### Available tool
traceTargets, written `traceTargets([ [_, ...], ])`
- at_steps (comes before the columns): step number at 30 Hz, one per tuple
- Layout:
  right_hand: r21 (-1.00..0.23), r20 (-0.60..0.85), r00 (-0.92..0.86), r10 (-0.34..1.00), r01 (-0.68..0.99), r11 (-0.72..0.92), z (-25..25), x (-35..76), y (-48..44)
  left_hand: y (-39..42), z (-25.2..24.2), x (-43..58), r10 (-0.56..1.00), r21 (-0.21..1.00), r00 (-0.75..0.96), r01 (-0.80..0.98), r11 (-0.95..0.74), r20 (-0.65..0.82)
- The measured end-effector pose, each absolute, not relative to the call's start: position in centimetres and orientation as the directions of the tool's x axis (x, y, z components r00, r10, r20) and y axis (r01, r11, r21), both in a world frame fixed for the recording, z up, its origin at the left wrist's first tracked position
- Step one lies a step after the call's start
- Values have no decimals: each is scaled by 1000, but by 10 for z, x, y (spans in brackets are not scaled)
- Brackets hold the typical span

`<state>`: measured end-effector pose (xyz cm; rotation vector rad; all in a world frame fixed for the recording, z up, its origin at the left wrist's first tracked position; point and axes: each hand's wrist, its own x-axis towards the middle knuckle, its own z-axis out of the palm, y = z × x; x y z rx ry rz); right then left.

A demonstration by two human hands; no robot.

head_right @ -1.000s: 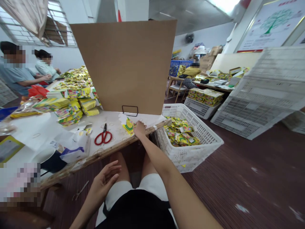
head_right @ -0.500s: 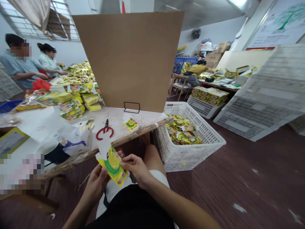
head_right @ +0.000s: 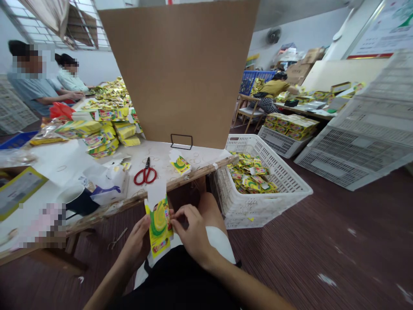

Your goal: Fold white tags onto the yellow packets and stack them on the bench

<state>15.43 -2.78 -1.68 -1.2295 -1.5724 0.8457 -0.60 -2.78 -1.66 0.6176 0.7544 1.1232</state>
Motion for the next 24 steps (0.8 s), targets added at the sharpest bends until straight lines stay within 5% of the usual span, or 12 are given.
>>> traceTargets([
  [2,-766,441,-133,887,459,450,-6,157,-27,-30,-11,-5,917,728,303,-563,391,-259],
  [5,-677,463,-319,827,475,562,6,158,-24,-35,-4,-5,849,663,400,-536,523,-346],
  [12,-957,229,-241,943,119,263,13,151,-20,-40,-4,-7,854,740,386,-445,504,-350],
  [15,-979,201,-115,973,-40,198,9,149,-21,-36,-5,-5,864,791,401,-400,463,-303],
  [18,-961,275,44,960,47,273,-3,146,-24,-32,-10,-4,909,838,338,-397,374,-245],
  [24,-943,162,-114,980,275,187,-20,144,-28,-31,-16,-5,963,933,192,-272,235,-187],
])
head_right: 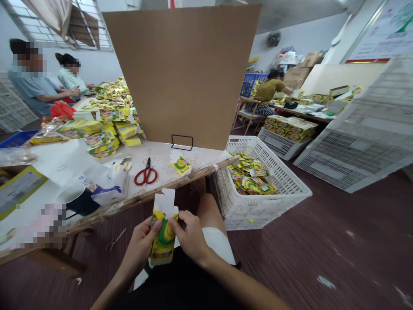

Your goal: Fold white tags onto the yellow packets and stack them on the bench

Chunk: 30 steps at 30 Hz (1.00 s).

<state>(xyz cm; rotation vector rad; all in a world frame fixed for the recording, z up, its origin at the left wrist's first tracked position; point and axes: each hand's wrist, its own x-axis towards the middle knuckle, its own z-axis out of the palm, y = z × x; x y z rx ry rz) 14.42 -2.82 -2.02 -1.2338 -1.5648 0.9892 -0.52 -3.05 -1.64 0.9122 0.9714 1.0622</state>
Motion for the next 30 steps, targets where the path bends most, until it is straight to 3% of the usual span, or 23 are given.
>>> traceTargets([
  [3,-936,152,-75,986,309,168,-16,147,-25,-31,-10,-4,978,970,169,-191,151,-119],
  [6,-972,137,-83,987,180,150,-7,152,-22,-33,-2,-4,990,979,122,-178,95,-74],
  [9,-987,161,-110,981,-8,161,0,160,-23,-35,4,-4,977,971,206,-220,95,-49],
  [12,-982,185,-186,965,-67,176,1,167,-25,-37,6,-6,942,959,334,-250,131,-42],
  [18,-979,149,-247,957,102,179,0,176,-22,-40,2,-10,888,941,457,-276,196,-51],
  [24,-894,228,-337,913,300,334,11,178,-24,-40,-3,-9,870,936,492,-290,201,-34],
  [30,-916,312,-208,927,194,352,2,176,-22,-40,-4,-8,897,955,438,-242,174,-53],
])
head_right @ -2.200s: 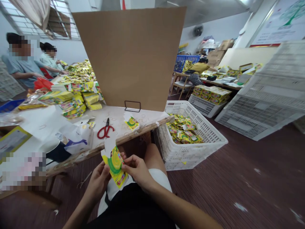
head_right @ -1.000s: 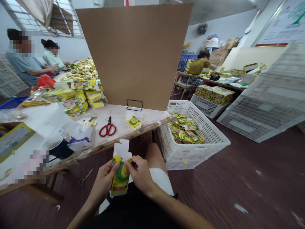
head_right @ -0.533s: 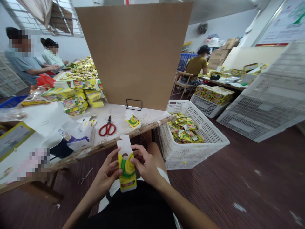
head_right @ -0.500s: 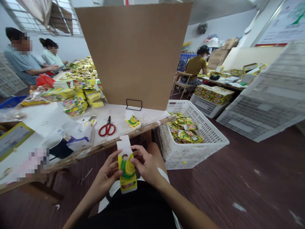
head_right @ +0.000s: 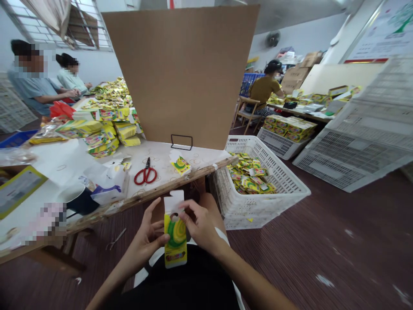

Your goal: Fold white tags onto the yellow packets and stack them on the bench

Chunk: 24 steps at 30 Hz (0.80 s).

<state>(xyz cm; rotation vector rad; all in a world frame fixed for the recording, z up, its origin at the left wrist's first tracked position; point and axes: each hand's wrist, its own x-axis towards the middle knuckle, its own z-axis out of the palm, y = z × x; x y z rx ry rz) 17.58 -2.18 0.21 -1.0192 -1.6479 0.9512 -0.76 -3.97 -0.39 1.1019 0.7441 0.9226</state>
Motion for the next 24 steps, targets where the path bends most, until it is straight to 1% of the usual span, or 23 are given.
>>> traceTargets([
  [2,-938,297,-170,940,130,320,-1,177,-20,-39,-4,-9,888,959,457,-224,172,-52],
  [3,-935,307,-177,935,129,331,-1,178,-20,-38,-4,-9,883,961,467,-218,171,-51],
  [6,-889,341,-225,913,238,391,2,182,-18,-37,-4,-10,906,970,420,-200,141,-45],
  [8,-883,265,-260,929,322,342,5,184,-18,-37,-4,-9,931,977,363,-176,118,-47],
  [10,-889,152,-289,945,379,258,7,182,-19,-37,-3,-7,938,980,342,-160,118,-57],
  [11,-881,122,-290,949,408,238,8,180,-20,-38,-3,-6,937,979,344,-161,122,-60],
  [12,-867,117,-279,953,440,235,8,177,-20,-38,-3,-5,935,977,350,-169,128,-62],
  [16,-781,169,-197,966,570,253,9,168,-20,-38,-2,-5,930,971,362,-190,143,-66],
  [24,-737,89,-175,980,650,183,15,163,-20,-38,-2,-6,934,980,354,-167,110,-44],
])
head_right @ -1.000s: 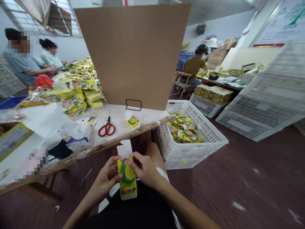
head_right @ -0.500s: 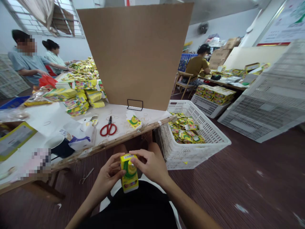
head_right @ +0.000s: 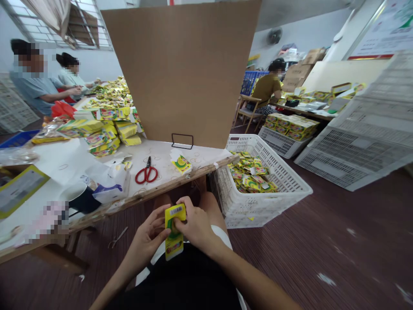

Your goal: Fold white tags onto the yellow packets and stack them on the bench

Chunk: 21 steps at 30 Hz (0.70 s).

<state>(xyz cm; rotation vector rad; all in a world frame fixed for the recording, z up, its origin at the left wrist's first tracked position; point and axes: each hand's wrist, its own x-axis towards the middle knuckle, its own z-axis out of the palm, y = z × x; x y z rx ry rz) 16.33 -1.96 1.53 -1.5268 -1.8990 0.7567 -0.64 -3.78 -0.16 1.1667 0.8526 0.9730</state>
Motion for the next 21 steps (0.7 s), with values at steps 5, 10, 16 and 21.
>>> traceTargets([
  [5,-847,158,-303,940,448,287,10,176,-14,-36,1,-9,943,976,329,-180,124,-59],
  [10,-955,95,-253,963,251,160,-1,180,-10,-37,-6,-6,931,968,357,-197,155,-76],
  [16,-999,32,-212,977,5,34,-13,165,-14,-40,-16,0,928,972,369,-198,125,-45],
  [21,-814,453,121,884,461,354,3,207,14,-31,-17,-3,977,995,207,-95,-29,48],
])
